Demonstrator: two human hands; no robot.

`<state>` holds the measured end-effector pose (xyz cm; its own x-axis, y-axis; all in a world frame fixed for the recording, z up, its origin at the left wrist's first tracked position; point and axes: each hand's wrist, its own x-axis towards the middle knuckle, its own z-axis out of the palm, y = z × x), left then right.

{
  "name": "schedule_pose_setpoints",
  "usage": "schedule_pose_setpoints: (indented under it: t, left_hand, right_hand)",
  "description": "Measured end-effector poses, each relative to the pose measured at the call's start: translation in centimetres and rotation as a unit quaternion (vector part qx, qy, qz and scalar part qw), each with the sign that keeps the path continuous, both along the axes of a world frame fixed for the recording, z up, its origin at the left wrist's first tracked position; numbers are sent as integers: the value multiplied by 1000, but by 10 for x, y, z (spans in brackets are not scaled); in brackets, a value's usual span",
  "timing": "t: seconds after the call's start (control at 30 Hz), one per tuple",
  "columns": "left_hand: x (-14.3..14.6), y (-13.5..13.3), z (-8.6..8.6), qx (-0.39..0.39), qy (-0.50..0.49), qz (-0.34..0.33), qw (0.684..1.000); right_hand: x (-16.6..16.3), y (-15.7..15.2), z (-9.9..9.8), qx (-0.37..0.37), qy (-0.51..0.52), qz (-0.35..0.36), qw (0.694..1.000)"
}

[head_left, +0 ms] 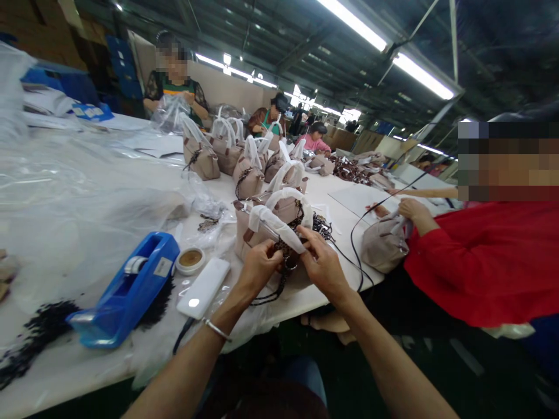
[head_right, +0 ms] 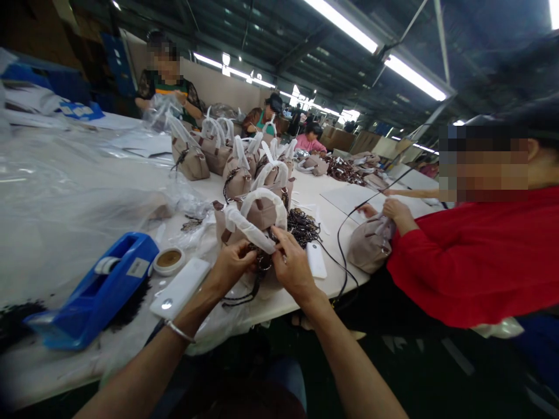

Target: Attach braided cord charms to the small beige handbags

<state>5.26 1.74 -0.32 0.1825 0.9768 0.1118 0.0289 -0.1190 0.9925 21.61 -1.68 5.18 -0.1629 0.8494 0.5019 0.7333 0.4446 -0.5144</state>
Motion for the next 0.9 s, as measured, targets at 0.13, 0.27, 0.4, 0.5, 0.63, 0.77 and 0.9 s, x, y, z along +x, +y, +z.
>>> schedule_pose_setpoints:
  t: [0.13,0.27,0.4,0.5,0.63,0.77,0.9]
  left_hand:
    - [2,-21,-11,-106,-65,-14,992]
    - [2,-34,-30,-213,-129,-90,964]
    - [-14,-36,-44,-150,17,-73,986]
    - [-22,-36,-44,50,167,106,979]
    - [-8,-33,-29,241,249,149,926]
    - [20,-22,-15,256,315,120,906]
    - [33,-16,-11,245,339,135,898]
  right_hand:
    - [12,-22,1,-78,88,-16,993]
    - [24,-44,2,-156,122,-44,979]
    - [30,-58,5,-168,50,-84,981]
    - [32,-63,0,-183,22,-74,980]
    - [28,-69,-14,-238,24,-44,970]
    - [24,-73,-22,-262,35,-37,964]
    - [27,-75,-23,-243,62,-59,966]
